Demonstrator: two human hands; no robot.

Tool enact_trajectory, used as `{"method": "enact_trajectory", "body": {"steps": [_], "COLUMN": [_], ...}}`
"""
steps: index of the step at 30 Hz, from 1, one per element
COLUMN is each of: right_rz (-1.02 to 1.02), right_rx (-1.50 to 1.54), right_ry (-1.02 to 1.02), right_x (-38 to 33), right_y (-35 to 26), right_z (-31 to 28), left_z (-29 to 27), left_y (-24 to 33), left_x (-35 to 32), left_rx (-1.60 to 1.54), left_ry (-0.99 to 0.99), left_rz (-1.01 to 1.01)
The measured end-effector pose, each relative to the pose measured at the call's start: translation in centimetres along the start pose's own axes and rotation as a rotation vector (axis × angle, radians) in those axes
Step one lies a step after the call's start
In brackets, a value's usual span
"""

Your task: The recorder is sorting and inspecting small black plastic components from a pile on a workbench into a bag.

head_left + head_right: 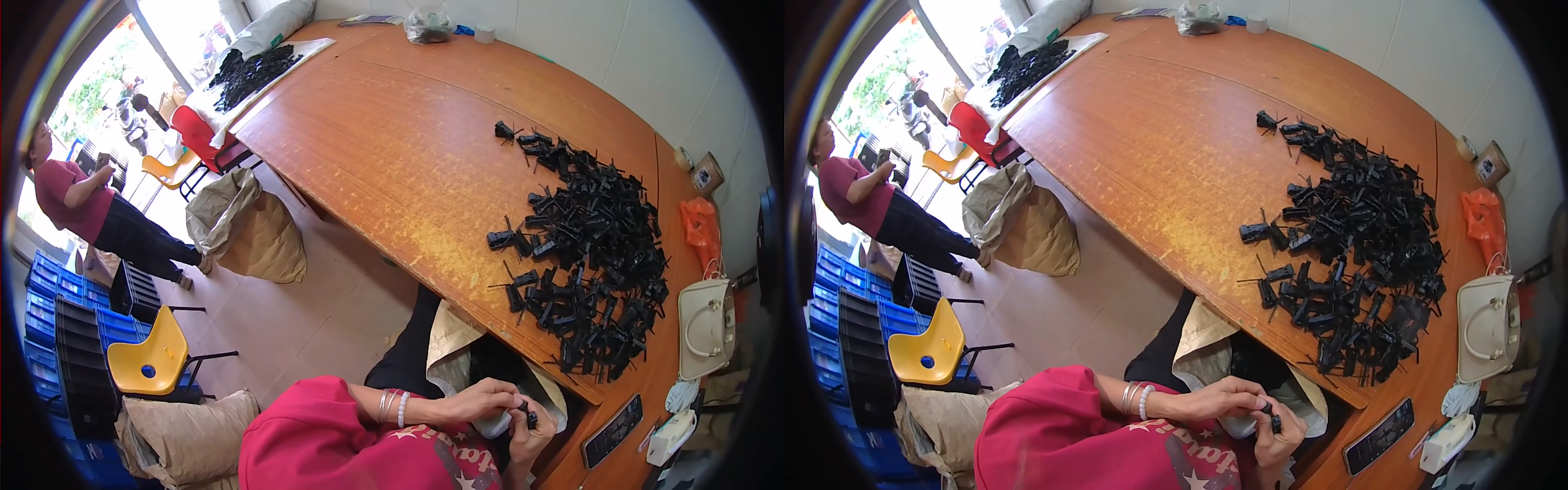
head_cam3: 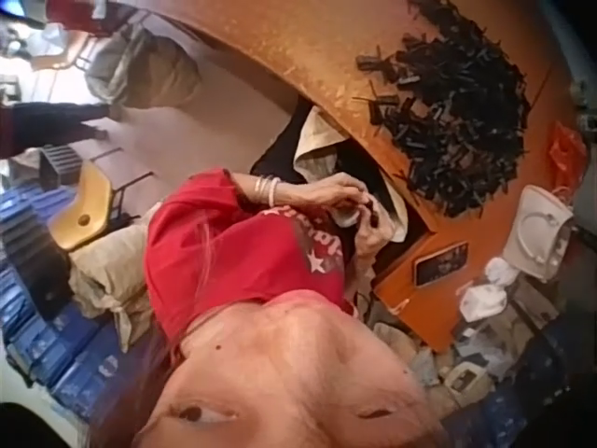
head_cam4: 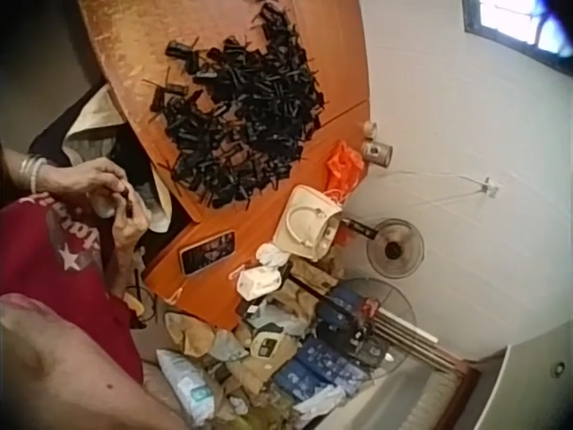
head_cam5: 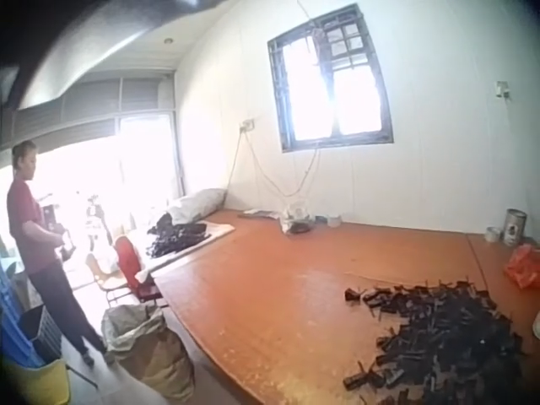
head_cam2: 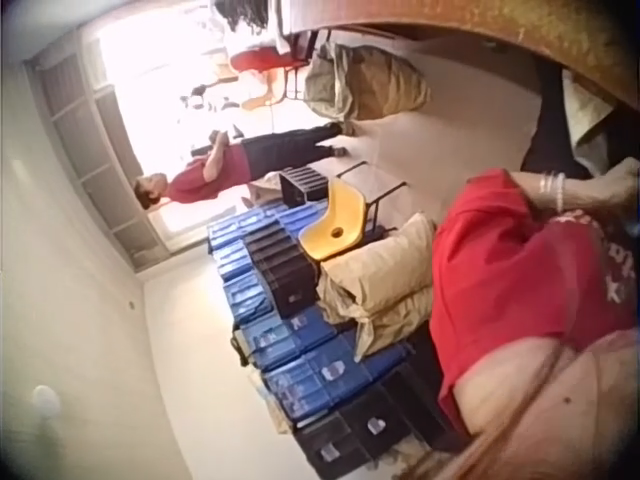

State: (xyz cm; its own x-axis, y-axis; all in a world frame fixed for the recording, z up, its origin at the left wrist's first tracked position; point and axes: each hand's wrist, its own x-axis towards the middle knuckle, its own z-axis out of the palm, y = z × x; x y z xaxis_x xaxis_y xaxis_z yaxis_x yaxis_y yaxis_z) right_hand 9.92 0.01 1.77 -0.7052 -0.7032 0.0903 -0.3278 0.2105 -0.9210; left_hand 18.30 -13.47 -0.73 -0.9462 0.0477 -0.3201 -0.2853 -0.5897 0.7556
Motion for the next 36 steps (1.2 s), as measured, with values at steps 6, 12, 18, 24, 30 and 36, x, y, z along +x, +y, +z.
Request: {"method": "enact_trajectory", "body": {"steps": [6,12,18,24,30,36], "right_rz": [-0.154,-0.032,0.318,0.507,0.56,0.538], "right_rx": [-0.11,-0.105,0.226,0.437,0.493,0.503], "right_ry": [0.083,0.137,0.078,0.013,-0.102,-0.021], "right_x": [-0.3,-0.2,-0.3,0.4,0.6,0.3], "right_y": [0.5,0.6,2.5,1.3,0.6,0.4], "right_z": [0.5,0.7,-0.3,-0.3,0.0,0.7], "left_z": [-0.2,-0.8,-1.2,-2.1,-2.5,-1.6], "left_y": [-0.3,1.8,3.4,5.1,3.4,3.6], "left_x": [0.6,0.3,-0.8,-0.6,-0.4,0.4], "left_rx": [-0.111,0.394,0.817,1.085,1.533,1.505], "left_ry": [0.006,-0.054,-0.182,-0.263,-0.088,-0.007], "left_rz": [0.004,0.087,0.516,0.546,0.932,0.889]}}
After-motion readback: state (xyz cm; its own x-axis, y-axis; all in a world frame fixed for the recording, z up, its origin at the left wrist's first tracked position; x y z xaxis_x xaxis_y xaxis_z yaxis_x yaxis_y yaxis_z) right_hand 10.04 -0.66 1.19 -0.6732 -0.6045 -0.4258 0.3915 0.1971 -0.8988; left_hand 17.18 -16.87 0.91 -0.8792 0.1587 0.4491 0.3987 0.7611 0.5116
